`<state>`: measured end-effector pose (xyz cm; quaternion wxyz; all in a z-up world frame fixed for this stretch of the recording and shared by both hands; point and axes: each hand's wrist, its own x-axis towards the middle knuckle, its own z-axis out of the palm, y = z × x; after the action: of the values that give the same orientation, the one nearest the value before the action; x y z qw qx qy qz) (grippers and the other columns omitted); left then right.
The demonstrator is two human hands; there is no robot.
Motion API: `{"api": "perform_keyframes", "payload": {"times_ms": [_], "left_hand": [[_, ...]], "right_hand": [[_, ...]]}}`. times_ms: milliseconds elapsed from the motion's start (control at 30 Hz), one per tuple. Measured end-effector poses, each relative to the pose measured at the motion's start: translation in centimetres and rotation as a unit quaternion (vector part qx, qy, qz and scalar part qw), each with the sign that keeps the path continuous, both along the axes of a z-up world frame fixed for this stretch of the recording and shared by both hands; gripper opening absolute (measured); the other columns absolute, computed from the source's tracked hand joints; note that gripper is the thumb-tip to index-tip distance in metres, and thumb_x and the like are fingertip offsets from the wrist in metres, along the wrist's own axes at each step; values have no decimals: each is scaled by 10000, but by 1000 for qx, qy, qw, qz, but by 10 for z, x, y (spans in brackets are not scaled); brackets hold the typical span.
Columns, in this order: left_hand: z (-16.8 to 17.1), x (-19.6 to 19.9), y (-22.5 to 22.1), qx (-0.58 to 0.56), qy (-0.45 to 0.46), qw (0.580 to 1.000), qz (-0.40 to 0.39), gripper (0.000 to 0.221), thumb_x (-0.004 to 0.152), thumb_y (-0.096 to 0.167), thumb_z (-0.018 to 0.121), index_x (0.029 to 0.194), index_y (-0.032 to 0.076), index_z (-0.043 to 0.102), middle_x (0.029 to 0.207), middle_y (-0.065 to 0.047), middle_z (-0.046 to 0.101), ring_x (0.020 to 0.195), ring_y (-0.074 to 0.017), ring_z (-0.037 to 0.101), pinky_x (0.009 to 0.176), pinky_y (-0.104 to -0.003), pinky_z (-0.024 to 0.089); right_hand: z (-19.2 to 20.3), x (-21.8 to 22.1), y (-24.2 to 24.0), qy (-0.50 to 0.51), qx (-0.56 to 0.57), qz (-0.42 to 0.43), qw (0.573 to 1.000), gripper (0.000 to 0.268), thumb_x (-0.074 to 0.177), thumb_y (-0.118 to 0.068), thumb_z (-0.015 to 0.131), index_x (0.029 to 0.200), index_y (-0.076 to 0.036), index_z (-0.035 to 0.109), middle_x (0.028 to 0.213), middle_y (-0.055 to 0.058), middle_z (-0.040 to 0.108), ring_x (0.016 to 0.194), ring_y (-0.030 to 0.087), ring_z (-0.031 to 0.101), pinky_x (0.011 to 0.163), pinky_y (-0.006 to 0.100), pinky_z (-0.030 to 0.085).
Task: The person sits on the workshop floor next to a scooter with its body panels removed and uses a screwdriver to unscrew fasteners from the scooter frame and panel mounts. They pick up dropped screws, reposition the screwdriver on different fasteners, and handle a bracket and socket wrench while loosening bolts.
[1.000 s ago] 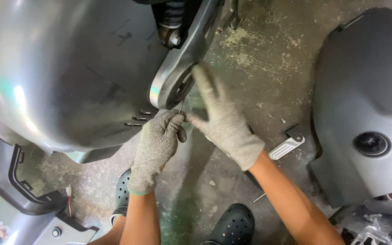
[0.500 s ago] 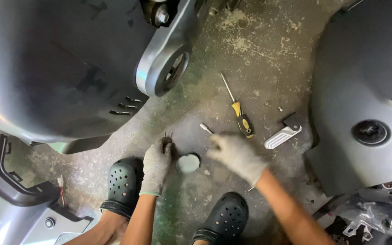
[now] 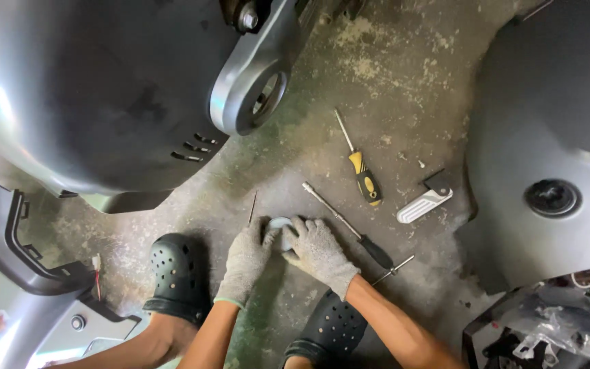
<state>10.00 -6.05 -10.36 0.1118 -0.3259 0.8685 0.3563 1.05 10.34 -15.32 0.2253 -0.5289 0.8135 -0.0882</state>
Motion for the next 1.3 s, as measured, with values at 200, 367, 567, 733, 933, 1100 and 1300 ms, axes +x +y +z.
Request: {"api": "perform_keyframes", "payload": {"times_ms": [200, 367, 567, 733, 933, 1100, 1300], "left_hand": [[15, 5, -20, 332, 89, 927, 148, 471, 1002, 442, 556, 1277, 83, 687, 1192, -118, 776, 1089, -237, 679, 950, -361, 532], [-3, 10, -43, 319, 100, 939, 81, 387, 899, 264, 766, 1182, 10, 696, 977, -66, 721, 866, -119, 629, 797, -300, 532], [-2, 6, -57, 367, 34, 885, 285, 271, 945, 264, 683, 1130, 79, 753, 751, -59, 717, 645, -144, 643, 627, -292, 538], [-27, 0, -61, 369, 60, 870, 321, 259, 994, 243, 652, 1136, 37, 719, 843, -46, 725, 694, -137, 654, 641, -279, 532], [-13, -5, -17, 416, 38, 853, 314, 310, 1012, 269, 576, 1157, 37, 723, 918, -73, 763, 761, -180, 699, 696, -317, 556], [-39, -2, 20, 449, -41, 852, 267, 327, 963, 232, 616, 1210, 52, 733, 955, -94, 804, 787, -190, 709, 751, -355, 591], [-25, -49, 44, 266, 10, 963, 28, 371, 998, 307, 604, 1207, 28, 729, 952, -52, 795, 830, -95, 713, 775, -266, 575]], "right_hand": [[-1, -2, 10, -160, -144, -216, 952, 446, 1051, -452, 606, 1154, -23, 675, 991, 186, 712, 908, 355, 678, 791, 455, 553], [28, -20, 2, -517, -166, -291, 788, 418, 1013, -405, 563, 1089, -11, 681, 841, 164, 709, 711, 269, 684, 635, 457, 511], [77, -55, 3, -261, -81, -280, 920, 410, 1010, -452, 519, 1216, -135, 678, 786, 115, 735, 633, 247, 709, 647, 401, 580], [71, -76, 52, -135, 23, -361, 923, 387, 1019, -469, 519, 1178, -172, 709, 931, 113, 761, 784, 316, 731, 709, 464, 589], [35, -61, 103, -71, -6, -398, 915, 461, 946, -450, 639, 1233, -92, 672, 1082, 157, 742, 987, 330, 709, 840, 471, 553], [58, -81, 74, -75, -45, -530, 843, 468, 883, -460, 676, 1214, -130, 663, 1071, 87, 745, 993, 271, 720, 925, 445, 534], [21, -112, 63, 76, 98, -374, 919, 618, 932, -524, 675, 1358, -98, 536, 1202, 159, 644, 1094, 328, 645, 961, 481, 500]]}}
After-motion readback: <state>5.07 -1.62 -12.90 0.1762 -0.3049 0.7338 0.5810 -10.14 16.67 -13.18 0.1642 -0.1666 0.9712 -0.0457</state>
